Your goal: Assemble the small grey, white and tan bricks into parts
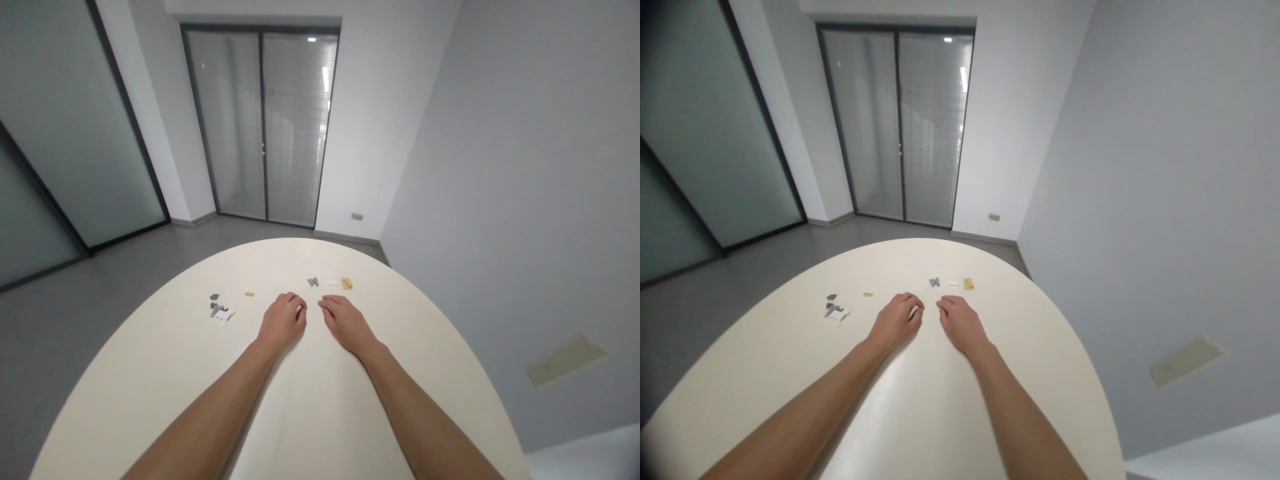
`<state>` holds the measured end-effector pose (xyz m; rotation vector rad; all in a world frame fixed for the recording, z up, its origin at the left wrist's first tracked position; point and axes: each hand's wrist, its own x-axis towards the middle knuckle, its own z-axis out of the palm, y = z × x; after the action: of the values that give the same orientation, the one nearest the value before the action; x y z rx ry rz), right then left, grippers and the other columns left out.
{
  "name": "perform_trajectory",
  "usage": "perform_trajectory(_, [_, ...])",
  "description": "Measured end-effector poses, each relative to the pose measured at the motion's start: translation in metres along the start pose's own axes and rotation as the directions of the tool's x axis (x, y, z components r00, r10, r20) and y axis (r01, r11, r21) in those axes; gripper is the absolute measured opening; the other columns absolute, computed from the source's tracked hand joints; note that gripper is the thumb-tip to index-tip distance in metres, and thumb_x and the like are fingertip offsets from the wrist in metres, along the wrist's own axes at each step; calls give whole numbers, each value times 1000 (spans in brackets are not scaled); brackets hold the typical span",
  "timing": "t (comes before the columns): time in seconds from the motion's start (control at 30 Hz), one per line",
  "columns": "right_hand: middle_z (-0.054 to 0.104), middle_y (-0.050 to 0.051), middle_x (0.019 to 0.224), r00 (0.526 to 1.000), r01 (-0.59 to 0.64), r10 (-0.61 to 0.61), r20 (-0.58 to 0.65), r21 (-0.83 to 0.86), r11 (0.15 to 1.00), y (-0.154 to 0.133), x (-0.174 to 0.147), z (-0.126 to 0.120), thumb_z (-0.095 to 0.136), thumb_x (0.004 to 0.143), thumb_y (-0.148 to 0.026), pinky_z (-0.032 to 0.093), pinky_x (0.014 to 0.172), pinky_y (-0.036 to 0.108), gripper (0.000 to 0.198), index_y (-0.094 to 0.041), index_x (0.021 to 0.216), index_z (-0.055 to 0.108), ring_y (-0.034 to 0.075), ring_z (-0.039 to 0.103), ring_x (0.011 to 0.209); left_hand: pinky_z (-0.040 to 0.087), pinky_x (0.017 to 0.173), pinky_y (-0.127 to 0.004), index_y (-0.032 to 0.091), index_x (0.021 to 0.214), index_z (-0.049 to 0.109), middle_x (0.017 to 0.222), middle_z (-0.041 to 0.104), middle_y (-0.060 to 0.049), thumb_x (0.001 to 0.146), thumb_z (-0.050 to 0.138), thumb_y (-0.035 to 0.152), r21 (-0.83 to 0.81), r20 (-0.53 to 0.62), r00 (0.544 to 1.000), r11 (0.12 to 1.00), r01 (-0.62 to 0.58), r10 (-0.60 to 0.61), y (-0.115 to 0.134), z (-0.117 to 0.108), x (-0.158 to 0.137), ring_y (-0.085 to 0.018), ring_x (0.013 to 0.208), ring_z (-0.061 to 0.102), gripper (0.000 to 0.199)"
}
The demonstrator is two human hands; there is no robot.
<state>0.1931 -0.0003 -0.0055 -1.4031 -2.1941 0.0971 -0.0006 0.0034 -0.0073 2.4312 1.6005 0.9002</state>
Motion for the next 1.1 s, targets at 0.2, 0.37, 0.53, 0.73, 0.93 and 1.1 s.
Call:
perform_trajectory(0.2, [66, 12, 128, 1000, 30, -30, 2, 104, 994, 10, -9, 1, 52, 94, -19, 44, 109, 43, 31, -17, 119, 69, 24, 57, 123, 45, 91, -33, 21, 97, 68, 103, 68, -6, 93, 52, 20, 32, 24, 1000, 999, -6, 6, 3, -4, 1, -21, 101, 58, 17])
perform_trajectory(0.37, [68, 11, 122, 999, 39, -35, -34, 131, 991, 14, -4, 6, 55, 91, -19, 46, 106, 45, 27, -19, 113, 71, 25, 60, 117, 46, 88, -31, 22, 97, 68, 102, 68, -5, 93, 51, 21, 88, 42, 999, 996, -17, 13, 4, -7, 0, -20, 99, 59, 18])
perform_trajectory(0.53, [67, 11, 121, 998, 24, -19, -56, 100, 995, 17, -3, 9, 56, 90, -21, 45, 105, 47, 26, -20, 111, 71, 26, 59, 117, 46, 90, -35, 18, 102, 68, 109, 66, -9, 91, 52, 22, 224, -56, 993, 968, 116, -106, -7, -17, 4, -24, 103, 58, 20])
perform_trajectory(0.73, [65, 10, 124, 999, -3, 7, -38, 105, 994, 18, -5, 9, 55, 90, -23, 45, 105, 45, 26, -21, 112, 70, 26, 57, 119, 45, 91, -41, 15, 114, 66, 115, 63, -15, 88, 49, 21, 384, -141, 942, 860, 335, -305, -38, -38, 5, -30, 106, 58, 31])
perform_trajectory(0.93, [65, 10, 125, 1000, -15, 18, -26, 112, 994, 18, -5, 9, 55, 91, -23, 44, 105, 46, 27, -22, 114, 69, 25, 56, 120, 47, 85, -42, 11, 106, 66, 113, 62, -19, 88, 46, 19, 503, -113, 926, 783, 367, -361, -47, -39, 1, -32, 106, 56, 29])
perform_trajectory(1.1, [65, 10, 125, 1000, -9, 11, -24, 104, 995, 15, -4, 8, 55, 92, -23, 43, 106, 44, 26, -21, 114, 69, 25, 56, 120, 48, 80, -35, 12, 101, 68, 106, 63, -17, 91, 40, 13, 510, -50, 934, 796, 328, -353, -45, -42, 2, -28, 102, 58, 30])
